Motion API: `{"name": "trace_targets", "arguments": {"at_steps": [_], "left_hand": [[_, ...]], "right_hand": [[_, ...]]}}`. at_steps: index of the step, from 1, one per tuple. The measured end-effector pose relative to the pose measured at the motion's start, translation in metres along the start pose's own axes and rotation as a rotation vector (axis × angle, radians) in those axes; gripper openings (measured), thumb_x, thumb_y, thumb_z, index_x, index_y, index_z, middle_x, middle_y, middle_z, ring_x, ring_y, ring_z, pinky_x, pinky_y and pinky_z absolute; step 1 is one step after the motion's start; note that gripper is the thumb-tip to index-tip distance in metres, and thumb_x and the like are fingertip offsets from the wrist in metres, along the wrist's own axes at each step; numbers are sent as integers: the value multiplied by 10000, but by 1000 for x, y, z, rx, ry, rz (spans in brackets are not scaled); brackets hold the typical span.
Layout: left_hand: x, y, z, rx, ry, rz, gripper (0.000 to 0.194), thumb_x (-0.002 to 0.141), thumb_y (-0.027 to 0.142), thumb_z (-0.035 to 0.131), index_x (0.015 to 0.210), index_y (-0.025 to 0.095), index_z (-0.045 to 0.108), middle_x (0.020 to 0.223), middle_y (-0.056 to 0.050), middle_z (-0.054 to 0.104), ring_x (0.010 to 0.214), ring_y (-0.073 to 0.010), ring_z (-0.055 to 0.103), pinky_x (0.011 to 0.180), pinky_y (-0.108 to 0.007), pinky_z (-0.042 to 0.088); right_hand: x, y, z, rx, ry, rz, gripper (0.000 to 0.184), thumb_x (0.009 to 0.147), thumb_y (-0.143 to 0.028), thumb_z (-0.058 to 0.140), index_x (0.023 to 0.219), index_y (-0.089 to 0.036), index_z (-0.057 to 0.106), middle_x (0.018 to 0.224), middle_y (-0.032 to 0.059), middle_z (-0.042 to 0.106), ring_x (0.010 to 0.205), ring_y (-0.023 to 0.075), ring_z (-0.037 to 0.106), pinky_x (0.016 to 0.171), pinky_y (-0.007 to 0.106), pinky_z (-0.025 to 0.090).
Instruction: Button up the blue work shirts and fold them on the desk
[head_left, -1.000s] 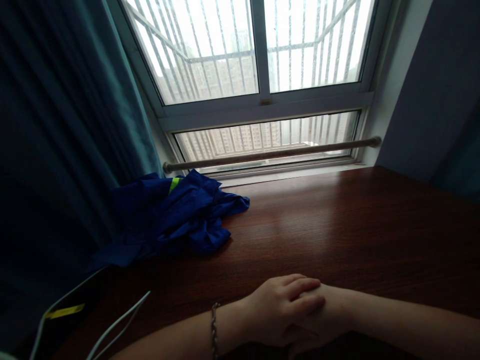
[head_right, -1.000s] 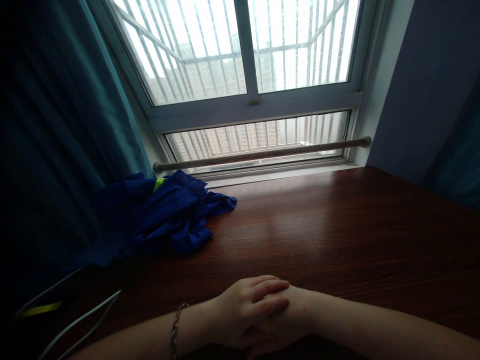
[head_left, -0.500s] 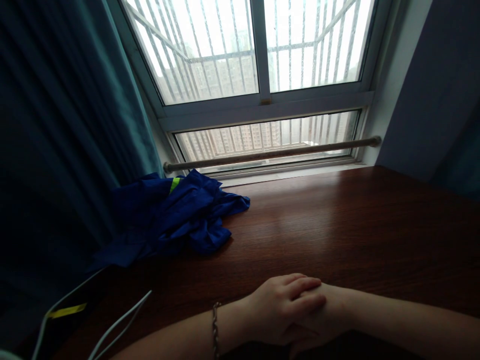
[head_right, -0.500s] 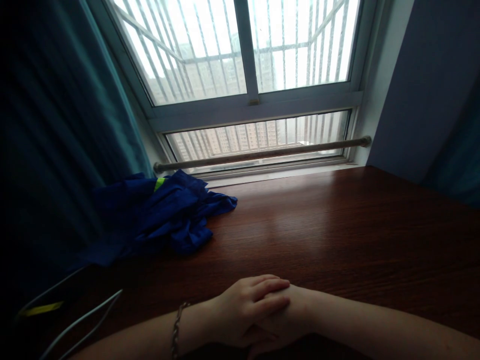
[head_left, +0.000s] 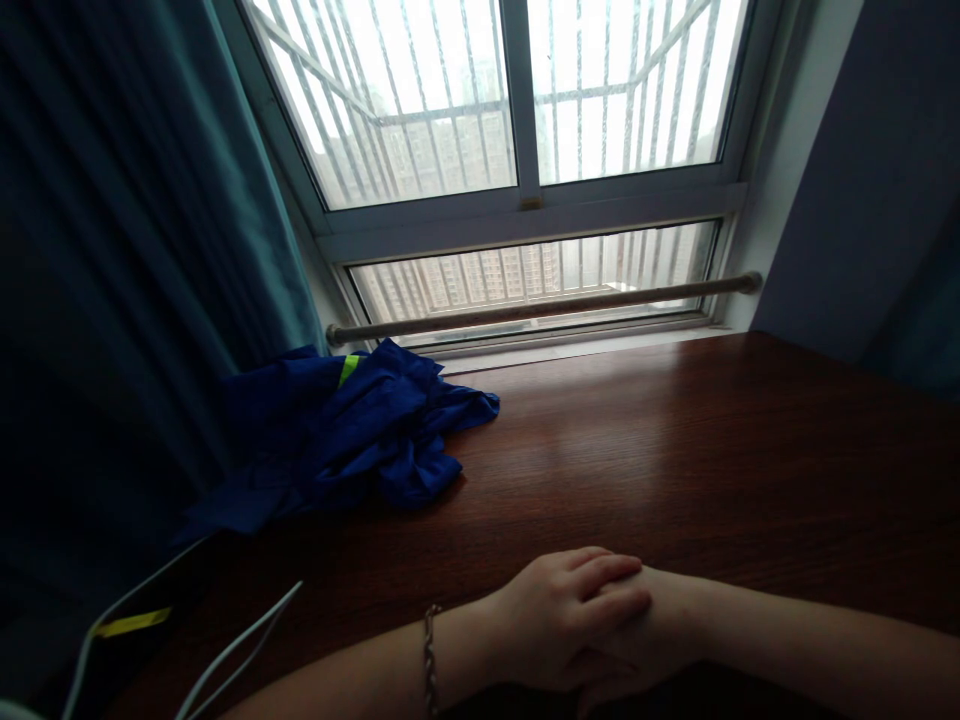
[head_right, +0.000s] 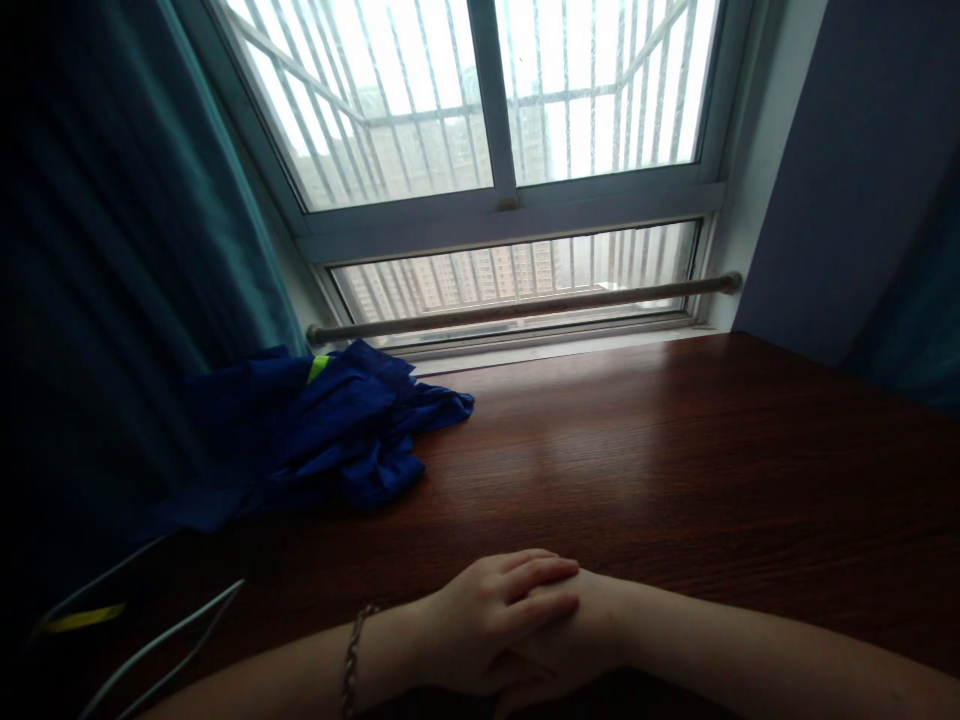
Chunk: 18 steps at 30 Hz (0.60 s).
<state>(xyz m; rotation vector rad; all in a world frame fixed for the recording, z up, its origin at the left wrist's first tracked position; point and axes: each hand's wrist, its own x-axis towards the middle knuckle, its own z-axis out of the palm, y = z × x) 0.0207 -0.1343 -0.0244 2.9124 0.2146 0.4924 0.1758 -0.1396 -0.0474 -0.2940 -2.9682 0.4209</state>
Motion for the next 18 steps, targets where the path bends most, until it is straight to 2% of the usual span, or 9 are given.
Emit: {"name": "trace_targets", "arguments": {"at_steps": [5,12,18], "left_hand": [[0,0,0,-11,-4,4,523,807,371,432,1257,144,294,1292,-142,395,1149,-246,420,954,-364,389],[0,-1,1,-8,-6,3,530,808,382,434,1261,158,276,1293,-140,397,1148,-245,420,941,-374,399],[-1,-1,2,5,-9,1,531,804,378,431,1262,156,279,1290,-135,401,1142,-243,425,943,-370,397]], "right_hand": [[-1,3,5,5,21,0,405,782,-422,528,1066,-141,591,1078,77,616,1071,195,507,933,269,385],[0,0,1,31,5,5,374,782,-391,540,1044,-132,601,1047,79,626,1051,187,519,937,252,378],[-2,4,7,56,21,24,435,770,-418,537,1092,-128,566,1090,91,607,1095,209,488,953,297,369]]}}
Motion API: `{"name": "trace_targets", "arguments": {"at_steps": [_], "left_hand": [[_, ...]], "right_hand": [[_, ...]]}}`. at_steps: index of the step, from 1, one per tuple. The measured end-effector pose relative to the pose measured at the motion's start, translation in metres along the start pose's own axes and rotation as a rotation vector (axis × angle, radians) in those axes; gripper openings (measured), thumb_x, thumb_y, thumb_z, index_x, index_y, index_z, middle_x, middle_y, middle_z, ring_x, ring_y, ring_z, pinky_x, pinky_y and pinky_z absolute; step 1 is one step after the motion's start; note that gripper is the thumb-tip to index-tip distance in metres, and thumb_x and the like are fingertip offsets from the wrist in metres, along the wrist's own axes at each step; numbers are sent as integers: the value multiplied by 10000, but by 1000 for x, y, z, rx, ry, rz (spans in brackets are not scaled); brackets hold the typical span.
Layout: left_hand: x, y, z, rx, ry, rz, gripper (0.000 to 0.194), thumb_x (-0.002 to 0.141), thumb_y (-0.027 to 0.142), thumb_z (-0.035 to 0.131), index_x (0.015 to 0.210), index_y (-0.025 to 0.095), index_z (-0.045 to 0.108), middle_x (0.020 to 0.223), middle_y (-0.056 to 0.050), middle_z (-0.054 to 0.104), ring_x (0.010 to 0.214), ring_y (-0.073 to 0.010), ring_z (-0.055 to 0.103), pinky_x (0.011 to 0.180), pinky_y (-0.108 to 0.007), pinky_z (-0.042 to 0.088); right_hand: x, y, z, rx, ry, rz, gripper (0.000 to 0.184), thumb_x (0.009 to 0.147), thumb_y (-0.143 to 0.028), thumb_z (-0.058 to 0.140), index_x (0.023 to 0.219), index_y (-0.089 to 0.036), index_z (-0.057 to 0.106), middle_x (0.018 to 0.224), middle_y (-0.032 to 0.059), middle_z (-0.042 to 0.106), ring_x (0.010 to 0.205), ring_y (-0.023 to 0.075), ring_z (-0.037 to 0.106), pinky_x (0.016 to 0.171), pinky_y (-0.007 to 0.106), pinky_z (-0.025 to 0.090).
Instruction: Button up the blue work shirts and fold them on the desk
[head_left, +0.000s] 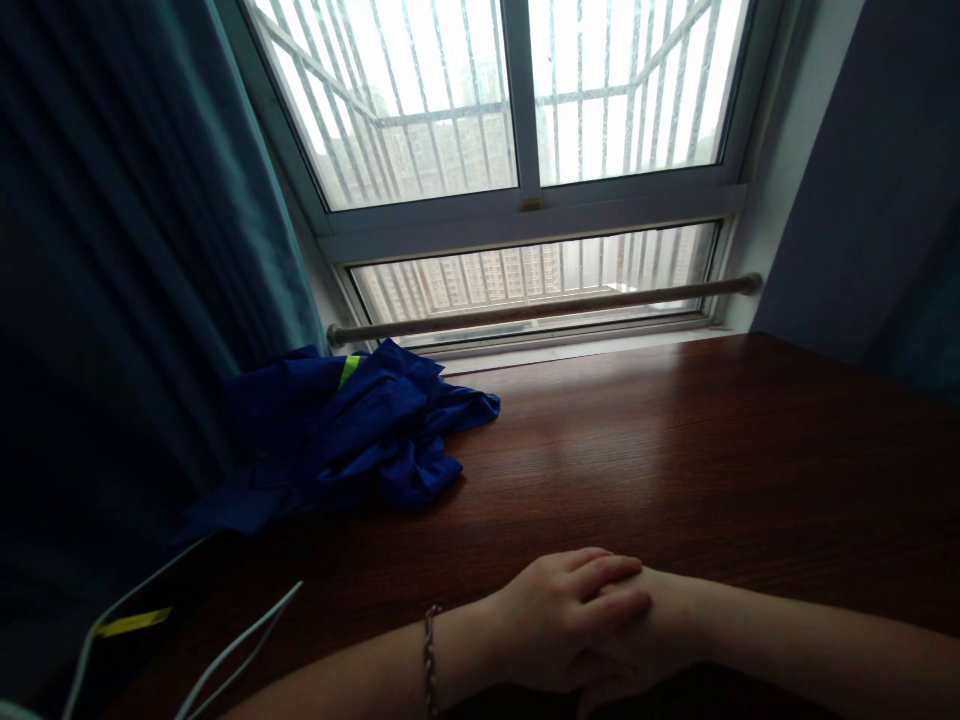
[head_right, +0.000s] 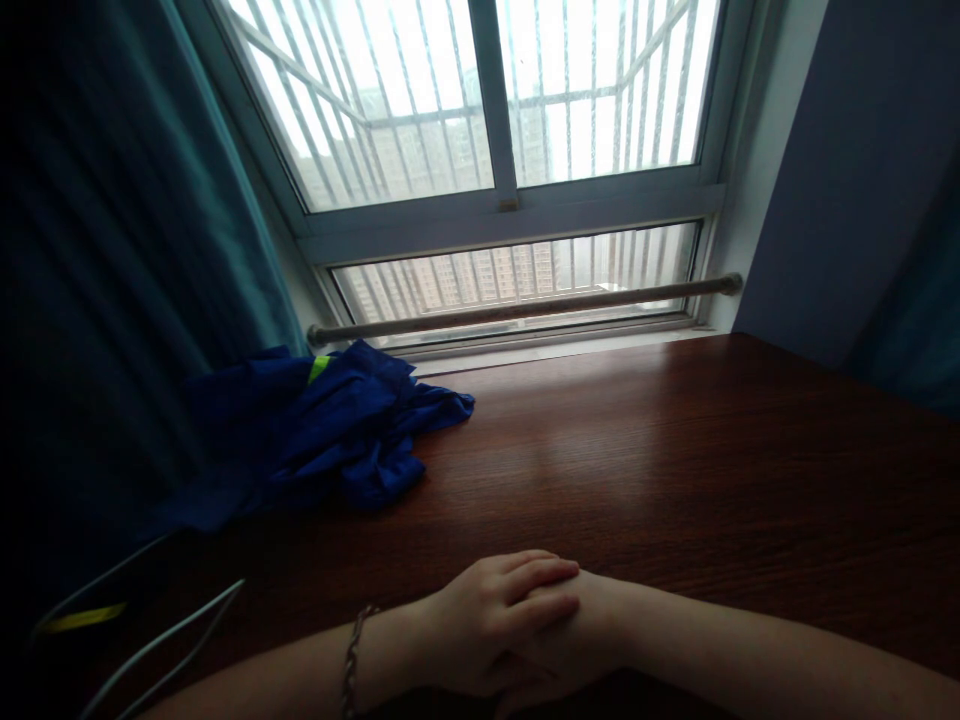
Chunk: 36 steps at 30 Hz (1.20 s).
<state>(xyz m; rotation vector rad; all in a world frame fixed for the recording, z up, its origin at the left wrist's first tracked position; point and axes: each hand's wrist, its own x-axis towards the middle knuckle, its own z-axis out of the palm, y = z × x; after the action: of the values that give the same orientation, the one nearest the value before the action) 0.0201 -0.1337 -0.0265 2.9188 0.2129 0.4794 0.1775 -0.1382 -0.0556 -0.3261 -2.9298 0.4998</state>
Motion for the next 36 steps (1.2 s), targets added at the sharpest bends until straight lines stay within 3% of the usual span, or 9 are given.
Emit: {"name": "trace_targets", "arguments": {"at_steps": [10,21,29,33,36], "left_hand": [[1,1,-1,-9,1,5,530,803,375,432,1261,149,290,1292,-143,397,1150,-248,419,954,-375,389],[0,1,-1,-9,-13,-5,525,808,377,427,1263,141,309,1309,-131,382,1148,-244,414,967,-361,373],[0,1,-1,18,-6,-2,517,815,391,420,1255,141,317,1299,-134,399,1150,-234,418,970,-350,373],[-1,2,1,87,-31,-4,517,826,420,385,1261,146,332,1311,-119,398,1144,-227,422,966,-344,370],[-4,-7,-8,266,-46,31,498,833,463,364,1273,233,344,1318,-81,406,1169,-242,400,995,-416,312]], "right_hand": [[2,-3,-5,-47,2,-41,353,780,-382,543,1037,-149,609,1062,69,625,1068,193,511,937,263,378],[2,-4,-5,-89,-11,-30,395,778,-398,542,1058,-126,595,1064,90,620,1068,200,509,928,268,388],[1,-2,-2,-57,-4,-18,391,784,-422,527,1080,-172,584,1085,52,611,1086,190,491,950,273,365],[-1,-2,-2,-103,28,-21,425,792,-436,509,1113,-162,556,1121,72,590,1103,202,477,953,291,362],[0,0,-10,-142,100,-40,419,794,-452,500,1118,-191,548,1139,76,577,1121,239,456,961,367,352]]}}
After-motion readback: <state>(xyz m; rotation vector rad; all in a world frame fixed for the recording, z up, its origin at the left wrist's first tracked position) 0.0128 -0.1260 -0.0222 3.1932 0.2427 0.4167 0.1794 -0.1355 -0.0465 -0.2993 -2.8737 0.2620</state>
